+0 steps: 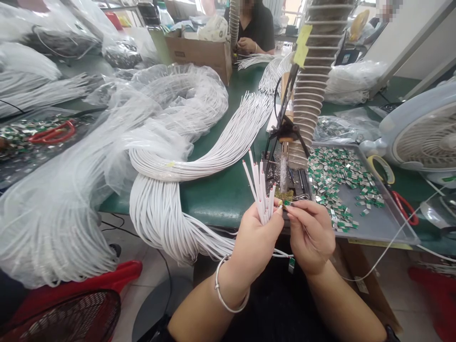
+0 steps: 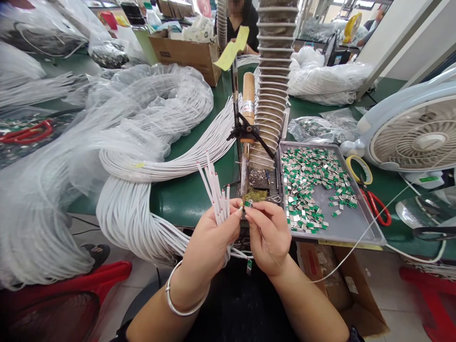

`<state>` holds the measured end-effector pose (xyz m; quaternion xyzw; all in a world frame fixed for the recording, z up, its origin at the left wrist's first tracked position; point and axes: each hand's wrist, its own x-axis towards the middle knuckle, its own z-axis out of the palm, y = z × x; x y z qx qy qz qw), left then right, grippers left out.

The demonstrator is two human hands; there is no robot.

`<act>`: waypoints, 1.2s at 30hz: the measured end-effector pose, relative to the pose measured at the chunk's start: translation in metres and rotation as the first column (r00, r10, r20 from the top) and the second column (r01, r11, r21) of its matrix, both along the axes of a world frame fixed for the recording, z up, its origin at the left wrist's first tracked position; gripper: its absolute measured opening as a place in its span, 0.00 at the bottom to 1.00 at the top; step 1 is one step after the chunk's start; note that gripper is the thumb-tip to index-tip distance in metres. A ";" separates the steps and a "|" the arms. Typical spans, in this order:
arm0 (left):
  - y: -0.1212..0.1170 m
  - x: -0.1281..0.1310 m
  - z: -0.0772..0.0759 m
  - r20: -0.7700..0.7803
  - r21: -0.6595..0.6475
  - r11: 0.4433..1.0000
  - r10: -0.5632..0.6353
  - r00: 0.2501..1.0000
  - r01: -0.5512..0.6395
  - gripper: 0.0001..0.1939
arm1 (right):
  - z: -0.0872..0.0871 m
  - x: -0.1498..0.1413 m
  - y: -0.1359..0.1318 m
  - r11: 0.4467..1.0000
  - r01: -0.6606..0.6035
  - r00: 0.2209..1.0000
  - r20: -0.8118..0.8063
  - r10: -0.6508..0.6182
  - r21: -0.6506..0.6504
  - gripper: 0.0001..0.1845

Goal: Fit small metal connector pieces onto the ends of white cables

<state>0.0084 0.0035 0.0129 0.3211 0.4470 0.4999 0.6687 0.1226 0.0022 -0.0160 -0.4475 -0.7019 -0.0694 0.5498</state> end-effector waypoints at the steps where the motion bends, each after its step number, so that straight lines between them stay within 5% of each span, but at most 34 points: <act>1: 0.000 0.000 0.000 0.005 0.003 1.000 -0.002 1.000 0.002 0.05 | 0.000 0.000 0.000 1.000 0.000 1.000 0.000 0.000 0.003 0.13; 36: -0.002 -0.002 -0.006 0.001 -0.014 1.000 -0.002 1.000 0.002 0.06 | -0.001 0.001 -0.007 0.998 -0.052 0.998 -0.041 0.051 -0.029 0.15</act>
